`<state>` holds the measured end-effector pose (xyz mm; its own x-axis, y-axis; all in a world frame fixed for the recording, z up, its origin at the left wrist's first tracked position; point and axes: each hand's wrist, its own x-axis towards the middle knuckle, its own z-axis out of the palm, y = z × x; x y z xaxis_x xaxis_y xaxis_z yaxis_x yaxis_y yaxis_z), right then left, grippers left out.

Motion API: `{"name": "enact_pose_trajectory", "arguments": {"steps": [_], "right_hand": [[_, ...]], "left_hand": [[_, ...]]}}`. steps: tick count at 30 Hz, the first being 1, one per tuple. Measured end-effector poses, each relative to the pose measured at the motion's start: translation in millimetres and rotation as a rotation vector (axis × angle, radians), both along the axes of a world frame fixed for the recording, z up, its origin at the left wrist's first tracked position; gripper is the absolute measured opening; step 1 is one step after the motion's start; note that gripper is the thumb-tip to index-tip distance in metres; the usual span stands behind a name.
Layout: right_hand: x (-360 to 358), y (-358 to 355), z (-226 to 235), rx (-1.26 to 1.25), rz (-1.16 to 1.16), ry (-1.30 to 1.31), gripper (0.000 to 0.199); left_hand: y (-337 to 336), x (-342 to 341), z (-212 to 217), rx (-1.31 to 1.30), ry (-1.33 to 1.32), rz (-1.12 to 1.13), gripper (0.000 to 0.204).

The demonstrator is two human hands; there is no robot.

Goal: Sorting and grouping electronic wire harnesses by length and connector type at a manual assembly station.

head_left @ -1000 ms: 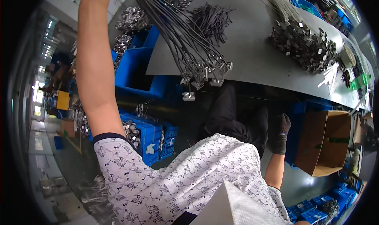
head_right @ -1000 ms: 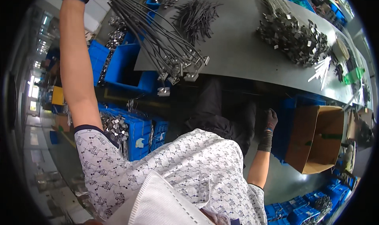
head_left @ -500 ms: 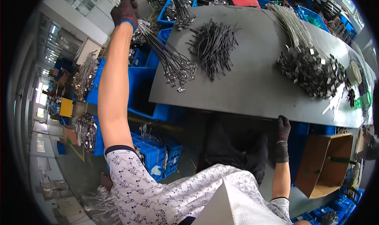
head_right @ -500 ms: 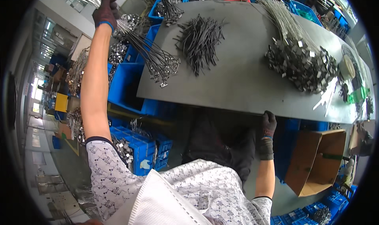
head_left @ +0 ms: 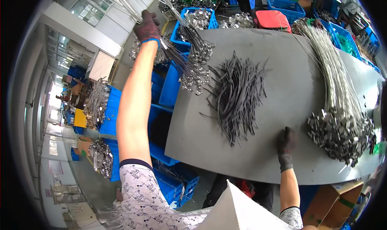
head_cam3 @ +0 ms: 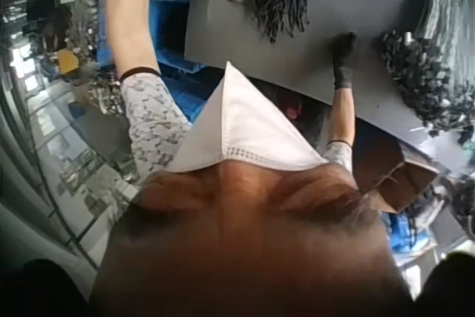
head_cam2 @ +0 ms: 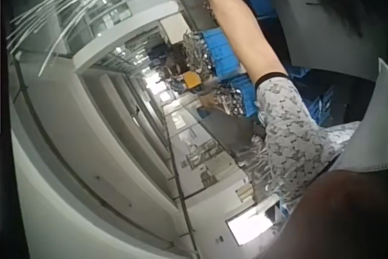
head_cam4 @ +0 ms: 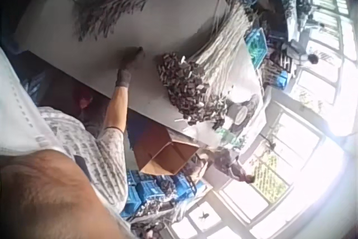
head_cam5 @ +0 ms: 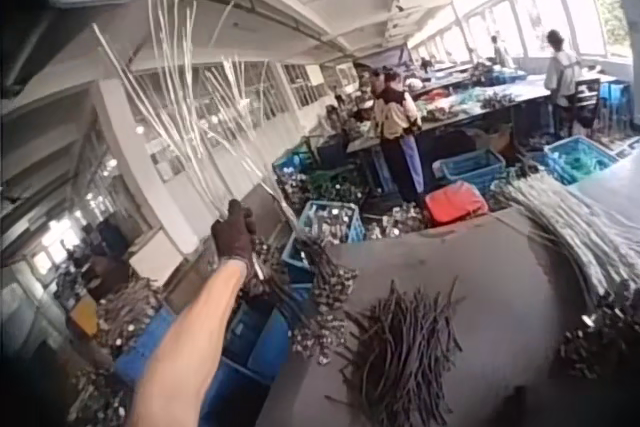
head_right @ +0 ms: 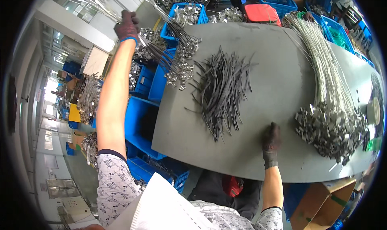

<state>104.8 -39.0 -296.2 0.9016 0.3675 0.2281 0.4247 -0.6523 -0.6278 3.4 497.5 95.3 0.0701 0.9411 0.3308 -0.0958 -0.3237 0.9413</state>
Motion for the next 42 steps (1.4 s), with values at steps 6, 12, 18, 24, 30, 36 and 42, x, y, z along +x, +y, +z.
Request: {"name": "enact_pose_trajectory", "arguments": {"steps": [6,12,18,24,30,36,42], "right_hand": [[12,20,-10,-0.062,-0.075,-0.040,0.019],[17,31,2,-0.184,-0.118,-0.011,0.018],[21,44,-4,-0.203,-0.145,-0.020,0.018],[20,46,1,-0.164,-0.149,-0.023,0.019],[23,40,-4,-0.191,-0.109,-0.056,0.020],[21,35,-14,-0.158,-0.101,-0.062,0.021],[22,29,-10,-0.167,-0.097,-0.045,0.021]], "left_hand": [[111,47,-63,-0.060,0.124,-0.055,0.029],[160,90,-75,0.430,0.081,-0.083,0.022],[193,112,-72,-0.141,0.117,-0.411,0.019],[197,105,-67,0.641,1.127,0.308,0.027],[204,99,-81,0.098,0.322,-0.004,0.031],[204,81,-100,0.039,0.500,-0.064,0.050],[165,62,-87,0.038,0.852,-0.012,0.079]]}}
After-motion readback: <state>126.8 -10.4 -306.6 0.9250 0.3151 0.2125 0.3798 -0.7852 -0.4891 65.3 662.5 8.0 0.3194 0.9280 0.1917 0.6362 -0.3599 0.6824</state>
